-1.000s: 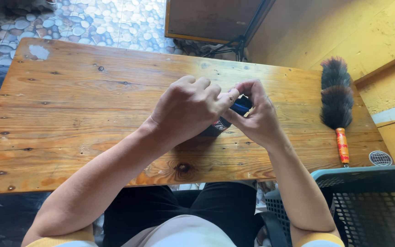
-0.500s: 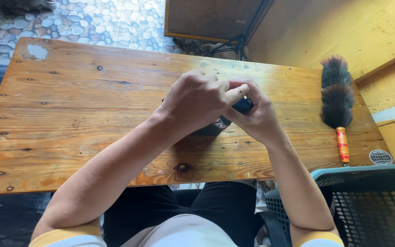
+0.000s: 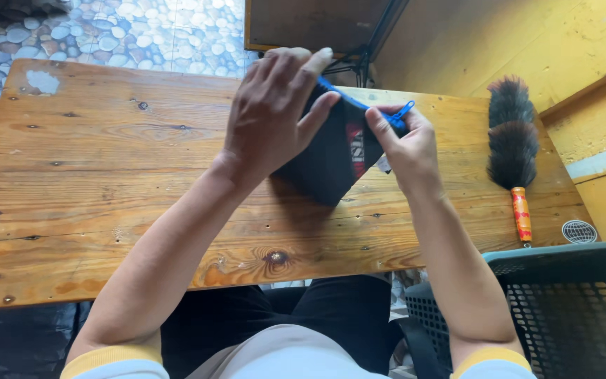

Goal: The person cleans a small black pouch with a duster brush and places it in a basket. They then unfold a large black garment on the table, brush it thoroughly with the duster, and fold it into a compact bundle.

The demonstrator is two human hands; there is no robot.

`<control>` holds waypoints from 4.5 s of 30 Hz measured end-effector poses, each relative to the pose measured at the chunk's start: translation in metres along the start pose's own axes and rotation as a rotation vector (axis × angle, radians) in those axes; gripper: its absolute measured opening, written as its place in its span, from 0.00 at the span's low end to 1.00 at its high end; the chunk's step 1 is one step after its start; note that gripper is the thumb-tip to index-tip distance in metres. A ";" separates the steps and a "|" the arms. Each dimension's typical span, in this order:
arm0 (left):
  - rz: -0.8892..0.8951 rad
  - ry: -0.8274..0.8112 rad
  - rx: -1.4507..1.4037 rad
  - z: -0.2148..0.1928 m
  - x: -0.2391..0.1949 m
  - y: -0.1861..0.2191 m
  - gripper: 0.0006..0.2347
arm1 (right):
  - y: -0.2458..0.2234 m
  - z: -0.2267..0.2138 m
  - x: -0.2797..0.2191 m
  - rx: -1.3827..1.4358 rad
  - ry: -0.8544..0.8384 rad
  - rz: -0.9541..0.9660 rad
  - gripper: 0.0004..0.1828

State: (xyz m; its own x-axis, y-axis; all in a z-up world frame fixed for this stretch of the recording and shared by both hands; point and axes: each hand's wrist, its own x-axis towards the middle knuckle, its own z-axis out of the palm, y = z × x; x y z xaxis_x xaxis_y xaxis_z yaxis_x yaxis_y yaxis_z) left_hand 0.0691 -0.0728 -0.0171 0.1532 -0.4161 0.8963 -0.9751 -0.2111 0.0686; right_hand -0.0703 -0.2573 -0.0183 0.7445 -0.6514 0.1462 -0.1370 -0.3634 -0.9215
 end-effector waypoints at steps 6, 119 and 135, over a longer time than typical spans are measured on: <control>-0.310 -0.290 -0.202 0.050 -0.073 -0.023 0.30 | 0.136 -0.030 0.061 0.271 0.121 0.204 0.14; 0.390 -0.542 -0.264 0.027 -0.068 -0.033 0.17 | 0.053 -0.134 -0.109 -0.836 -0.383 0.438 0.24; 0.110 -0.389 -0.081 0.044 -0.130 -0.053 0.16 | 0.070 -0.100 -0.135 -0.764 -0.431 -0.096 0.28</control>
State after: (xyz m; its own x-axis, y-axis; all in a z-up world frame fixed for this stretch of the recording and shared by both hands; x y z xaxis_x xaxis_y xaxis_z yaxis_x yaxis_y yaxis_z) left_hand 0.1075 -0.0464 -0.1569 0.0813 -0.7391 0.6687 -0.9961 -0.0826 0.0299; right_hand -0.2454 -0.2612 -0.0665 0.9359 -0.3433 -0.0794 -0.3456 -0.8503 -0.3969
